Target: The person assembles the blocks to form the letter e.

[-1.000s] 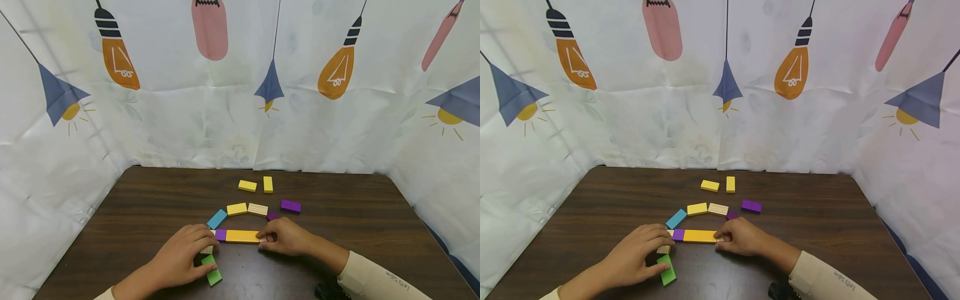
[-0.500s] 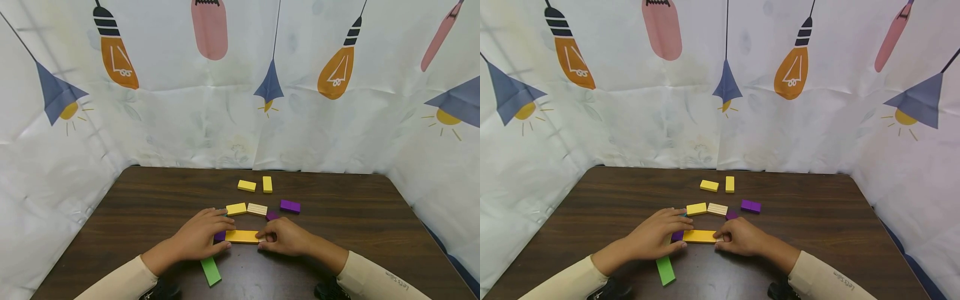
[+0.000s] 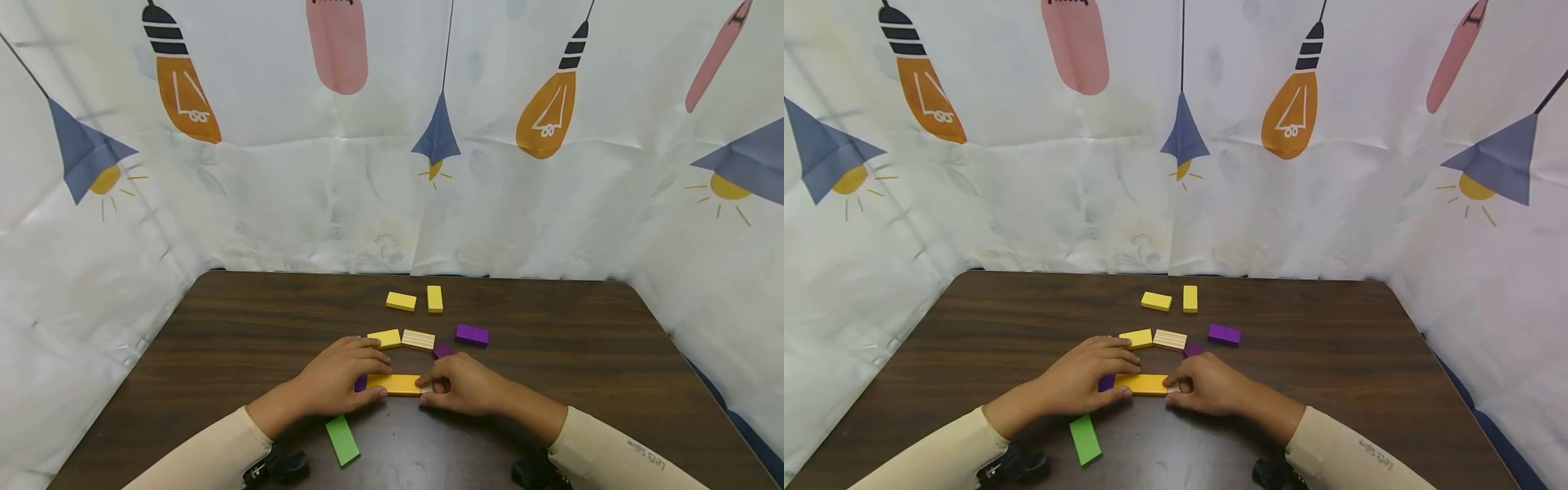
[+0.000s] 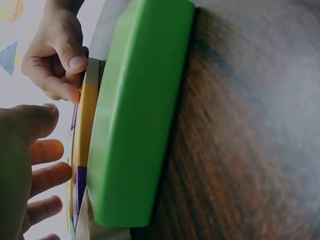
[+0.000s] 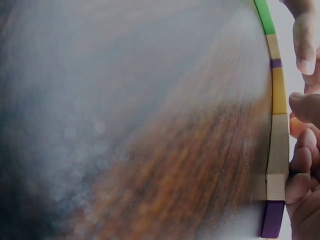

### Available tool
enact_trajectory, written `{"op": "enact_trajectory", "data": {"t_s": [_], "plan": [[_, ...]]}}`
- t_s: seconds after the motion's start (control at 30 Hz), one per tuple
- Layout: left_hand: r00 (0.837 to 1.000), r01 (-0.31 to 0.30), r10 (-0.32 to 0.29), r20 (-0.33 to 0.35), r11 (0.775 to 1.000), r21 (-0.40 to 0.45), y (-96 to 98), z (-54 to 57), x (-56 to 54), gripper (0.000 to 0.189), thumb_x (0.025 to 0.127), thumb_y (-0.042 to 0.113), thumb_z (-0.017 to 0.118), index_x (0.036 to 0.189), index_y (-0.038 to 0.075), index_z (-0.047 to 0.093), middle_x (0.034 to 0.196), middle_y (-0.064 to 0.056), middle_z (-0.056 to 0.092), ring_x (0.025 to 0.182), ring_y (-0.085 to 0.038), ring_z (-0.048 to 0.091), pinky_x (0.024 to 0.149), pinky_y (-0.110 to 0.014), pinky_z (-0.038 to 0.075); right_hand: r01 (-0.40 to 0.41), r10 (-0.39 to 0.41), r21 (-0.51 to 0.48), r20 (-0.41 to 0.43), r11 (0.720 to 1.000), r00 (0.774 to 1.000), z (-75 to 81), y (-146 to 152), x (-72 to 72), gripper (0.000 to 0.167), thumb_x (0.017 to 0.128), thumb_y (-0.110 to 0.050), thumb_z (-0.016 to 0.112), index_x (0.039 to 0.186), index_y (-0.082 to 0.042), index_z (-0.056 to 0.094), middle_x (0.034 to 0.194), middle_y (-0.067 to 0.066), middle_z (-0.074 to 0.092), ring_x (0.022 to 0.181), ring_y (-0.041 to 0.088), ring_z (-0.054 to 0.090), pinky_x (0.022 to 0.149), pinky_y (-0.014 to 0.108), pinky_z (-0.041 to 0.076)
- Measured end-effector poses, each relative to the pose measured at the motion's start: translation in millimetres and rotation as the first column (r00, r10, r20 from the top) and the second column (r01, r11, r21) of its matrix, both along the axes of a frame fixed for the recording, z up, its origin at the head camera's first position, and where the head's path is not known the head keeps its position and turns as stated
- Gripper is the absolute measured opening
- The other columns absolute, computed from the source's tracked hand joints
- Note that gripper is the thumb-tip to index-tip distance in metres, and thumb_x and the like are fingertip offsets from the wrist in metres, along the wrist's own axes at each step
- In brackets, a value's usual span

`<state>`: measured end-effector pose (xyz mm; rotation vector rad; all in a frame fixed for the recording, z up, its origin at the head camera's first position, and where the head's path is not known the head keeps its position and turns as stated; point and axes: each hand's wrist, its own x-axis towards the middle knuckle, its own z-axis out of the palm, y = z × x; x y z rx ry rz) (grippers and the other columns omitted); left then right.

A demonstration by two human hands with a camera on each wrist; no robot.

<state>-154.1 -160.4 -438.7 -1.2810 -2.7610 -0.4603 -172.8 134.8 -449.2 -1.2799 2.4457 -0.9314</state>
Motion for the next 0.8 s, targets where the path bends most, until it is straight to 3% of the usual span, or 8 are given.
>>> {"op": "enact_trajectory", "data": {"t_s": [0.17,0.57,0.8], "plan": [[1.000,-0.016,0.016,-0.005,1.000,0.014,-0.9,-0.1,-0.4,0.035,0.098,0.046,0.066,0.121,0.021,0.076,0.130,0.005,0.067,0.136,-0.027,0.050,0.114,-0.054,0.033,0.002,-0.002,0.000,-0.001,1.000,1.000,0.5,-0.3,-0.5,0.024,0.094,-0.028,0.077,0.111,-0.011,0.079,0.076,-0.015,0.053,0.066,-0.004,0.048,0.058,0.018,0.043],[1.000,0.013,-0.013,0.010,1.000,0.015,-0.1,-1.8,-1.1,0.029,0.098,0.043,0.068,0.117,0.023,0.077,0.122,0.012,0.068,0.124,-0.018,0.057,0.110,-0.048,0.038,0.003,-0.003,-0.009,-0.007,1.000,1.000,-1.0,-0.7,0.0,0.024,0.094,-0.027,0.078,0.110,-0.010,0.079,0.075,-0.015,0.052,0.067,-0.004,0.047,0.058,0.017,0.043],[1.000,0.012,-0.011,-0.016,0.999,0.038,-0.3,0.2,-1.1,0.025,0.098,0.040,0.068,0.115,0.023,0.077,0.123,0.009,0.068,0.127,-0.021,0.056,0.110,-0.048,0.039,0.001,-0.001,-0.014,-0.012,1.000,1.000,-1.4,-0.6,-0.3,0.023,0.094,-0.027,0.078,0.110,-0.010,0.080,0.075,-0.016,0.052,0.066,-0.004,0.047,0.058,0.017,0.043]]}}
